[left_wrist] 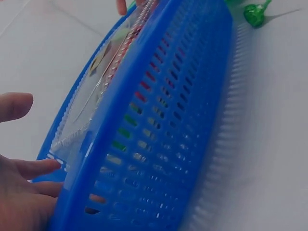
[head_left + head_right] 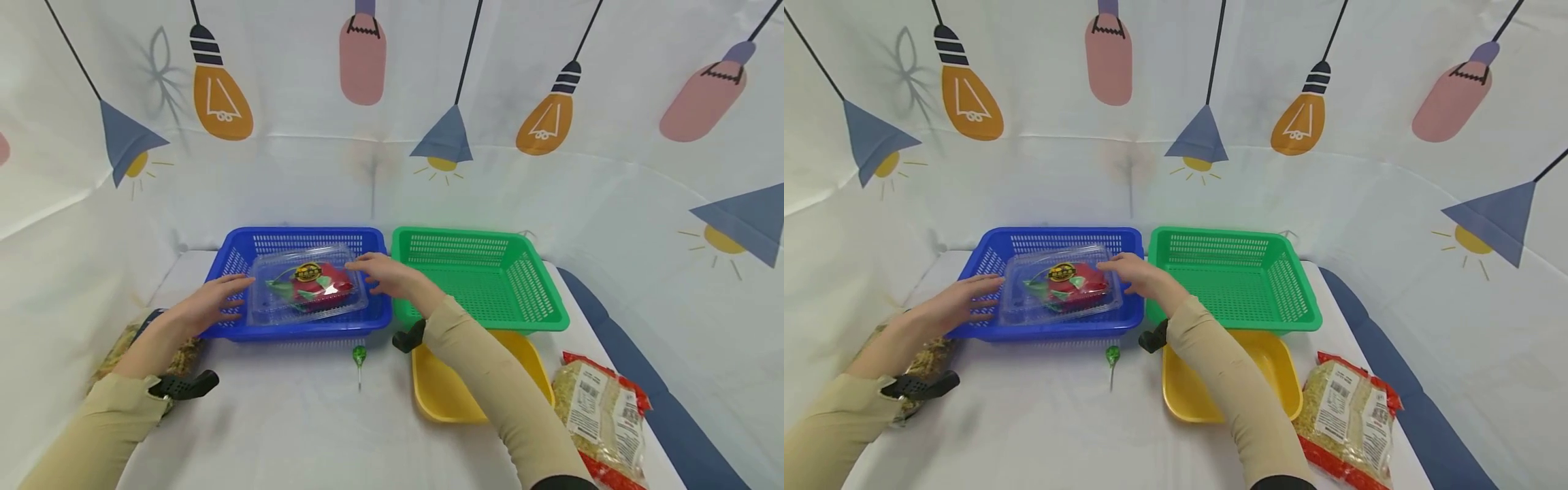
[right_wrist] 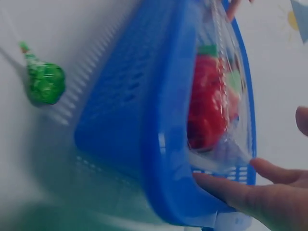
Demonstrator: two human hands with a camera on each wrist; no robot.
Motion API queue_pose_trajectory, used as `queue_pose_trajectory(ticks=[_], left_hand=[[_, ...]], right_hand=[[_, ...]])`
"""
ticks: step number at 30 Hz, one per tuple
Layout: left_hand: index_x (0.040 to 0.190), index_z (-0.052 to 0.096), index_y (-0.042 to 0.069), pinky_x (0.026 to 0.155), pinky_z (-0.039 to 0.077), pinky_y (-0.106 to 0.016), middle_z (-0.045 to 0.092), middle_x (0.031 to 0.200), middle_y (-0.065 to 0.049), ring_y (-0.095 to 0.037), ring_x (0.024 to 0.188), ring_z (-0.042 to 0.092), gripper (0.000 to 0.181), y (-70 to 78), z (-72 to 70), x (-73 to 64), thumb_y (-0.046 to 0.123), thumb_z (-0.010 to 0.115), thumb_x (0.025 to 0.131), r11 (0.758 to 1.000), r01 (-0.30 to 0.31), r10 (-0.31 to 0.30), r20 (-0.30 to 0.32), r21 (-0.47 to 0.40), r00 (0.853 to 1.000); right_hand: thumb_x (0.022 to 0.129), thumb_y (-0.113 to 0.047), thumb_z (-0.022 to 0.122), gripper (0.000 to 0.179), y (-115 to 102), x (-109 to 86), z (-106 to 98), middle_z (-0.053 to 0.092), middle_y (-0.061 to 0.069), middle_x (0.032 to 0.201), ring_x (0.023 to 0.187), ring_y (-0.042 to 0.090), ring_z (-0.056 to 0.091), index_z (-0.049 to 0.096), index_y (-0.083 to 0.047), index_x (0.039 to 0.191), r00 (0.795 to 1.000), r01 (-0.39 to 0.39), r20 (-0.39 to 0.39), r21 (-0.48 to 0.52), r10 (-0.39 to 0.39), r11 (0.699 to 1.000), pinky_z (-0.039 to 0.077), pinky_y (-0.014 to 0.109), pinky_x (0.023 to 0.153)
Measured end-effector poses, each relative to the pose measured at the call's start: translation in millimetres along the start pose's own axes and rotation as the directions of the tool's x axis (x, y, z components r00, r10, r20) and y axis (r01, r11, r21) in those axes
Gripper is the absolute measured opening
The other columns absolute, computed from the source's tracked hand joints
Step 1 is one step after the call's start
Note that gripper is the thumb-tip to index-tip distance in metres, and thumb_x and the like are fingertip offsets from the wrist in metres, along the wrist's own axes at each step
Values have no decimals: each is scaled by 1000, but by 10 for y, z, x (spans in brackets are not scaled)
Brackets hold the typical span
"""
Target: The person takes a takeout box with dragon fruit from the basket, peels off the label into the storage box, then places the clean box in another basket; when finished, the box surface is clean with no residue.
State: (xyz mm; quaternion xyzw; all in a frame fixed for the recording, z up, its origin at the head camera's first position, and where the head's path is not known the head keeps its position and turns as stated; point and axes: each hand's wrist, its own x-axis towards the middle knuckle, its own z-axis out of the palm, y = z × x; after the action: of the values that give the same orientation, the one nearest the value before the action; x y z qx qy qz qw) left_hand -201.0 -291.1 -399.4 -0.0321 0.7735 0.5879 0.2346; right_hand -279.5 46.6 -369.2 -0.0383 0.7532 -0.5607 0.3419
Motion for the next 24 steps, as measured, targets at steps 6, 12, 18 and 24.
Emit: queue_pose_trajectory(ticks=[6, 12, 18, 24], left_hand=[[155, -24, 5, 117, 21, -62, -13, 162, -31, -53, 148, 2, 86, -12, -150, 137, 46, 35, 108, 994, 23, -11, 115, -106, 993], [154, -28, 14, 114, 29, -61, -9, 163, -28, -52, 149, 5, 84, 1, -275, 225, 46, 34, 108, 989, 50, -24, 178, -142, 984], [157, -22, 14, 110, 35, -61, -9, 163, -28, -53, 149, 4, 78, -4, -386, 246, 46, 32, 109, 987, 50, -15, 224, -151, 974], [158, -19, 16, 110, 33, -64, -11, 164, -27, -53, 148, 2, 76, -2, -454, 259, 44, 31, 109, 980, 56, -5, 260, -190, 966]], right_hand=[[102, -33, 59, 73, 9, 172, -78, 20, 14, 164, 151, 40, 19, 21, -10, 159, 997, -47, 67, 58, 43, 997, 24, 63, 115], [104, -34, 53, 71, 29, 241, -160, 19, 20, 164, 150, 41, 21, 17, -13, 161, 990, -84, 124, 134, 67, 987, 24, 64, 115], [105, -38, 50, 67, 5, 306, -210, 21, 22, 162, 149, 41, 22, 20, -17, 160, 989, -78, 141, 176, 53, 981, 27, 65, 113], [104, -37, 51, 66, -25, 357, -224, 20, 23, 162, 150, 40, 21, 20, -20, 160, 988, -84, 148, 228, 51, 970, 27, 67, 111]])
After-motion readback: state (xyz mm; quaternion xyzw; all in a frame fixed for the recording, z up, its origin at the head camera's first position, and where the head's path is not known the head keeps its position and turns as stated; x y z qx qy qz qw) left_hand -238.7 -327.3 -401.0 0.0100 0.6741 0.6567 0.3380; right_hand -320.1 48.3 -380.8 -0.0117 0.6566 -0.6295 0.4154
